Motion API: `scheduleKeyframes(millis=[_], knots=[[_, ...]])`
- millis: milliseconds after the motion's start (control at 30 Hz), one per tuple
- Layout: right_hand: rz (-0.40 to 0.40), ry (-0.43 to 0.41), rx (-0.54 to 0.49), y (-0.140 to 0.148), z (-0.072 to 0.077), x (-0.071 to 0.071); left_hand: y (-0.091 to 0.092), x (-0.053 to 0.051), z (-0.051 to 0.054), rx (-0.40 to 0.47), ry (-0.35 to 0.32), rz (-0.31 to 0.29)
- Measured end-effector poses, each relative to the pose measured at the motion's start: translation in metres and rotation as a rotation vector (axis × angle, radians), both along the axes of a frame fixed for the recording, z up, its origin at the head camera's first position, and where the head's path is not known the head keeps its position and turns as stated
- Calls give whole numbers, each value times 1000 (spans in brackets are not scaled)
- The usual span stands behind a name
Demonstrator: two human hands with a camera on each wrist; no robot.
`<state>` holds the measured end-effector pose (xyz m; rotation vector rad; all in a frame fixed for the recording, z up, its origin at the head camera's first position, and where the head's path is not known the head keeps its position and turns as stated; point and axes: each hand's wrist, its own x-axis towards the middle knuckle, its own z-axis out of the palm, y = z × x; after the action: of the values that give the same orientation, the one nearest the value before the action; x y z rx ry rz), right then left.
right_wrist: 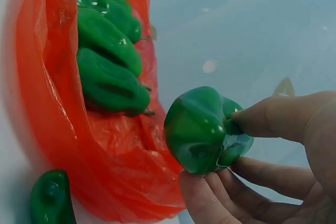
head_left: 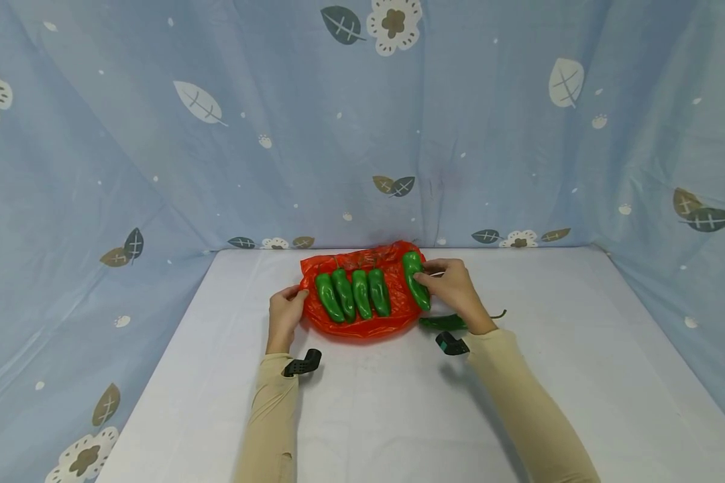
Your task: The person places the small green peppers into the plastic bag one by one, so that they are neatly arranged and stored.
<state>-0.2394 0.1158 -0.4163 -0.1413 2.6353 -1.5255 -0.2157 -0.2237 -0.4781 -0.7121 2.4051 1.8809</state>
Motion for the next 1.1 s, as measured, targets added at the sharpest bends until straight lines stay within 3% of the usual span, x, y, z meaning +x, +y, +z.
scheduleKeyframes(millis=[500, 1100], knots=[[5, 61, 82, -14, -7, -8, 0, -1, 0, -1, 19, 4], [24, 22, 120, -26, -16, -17, 0, 0, 0, -7, 17, 2]])
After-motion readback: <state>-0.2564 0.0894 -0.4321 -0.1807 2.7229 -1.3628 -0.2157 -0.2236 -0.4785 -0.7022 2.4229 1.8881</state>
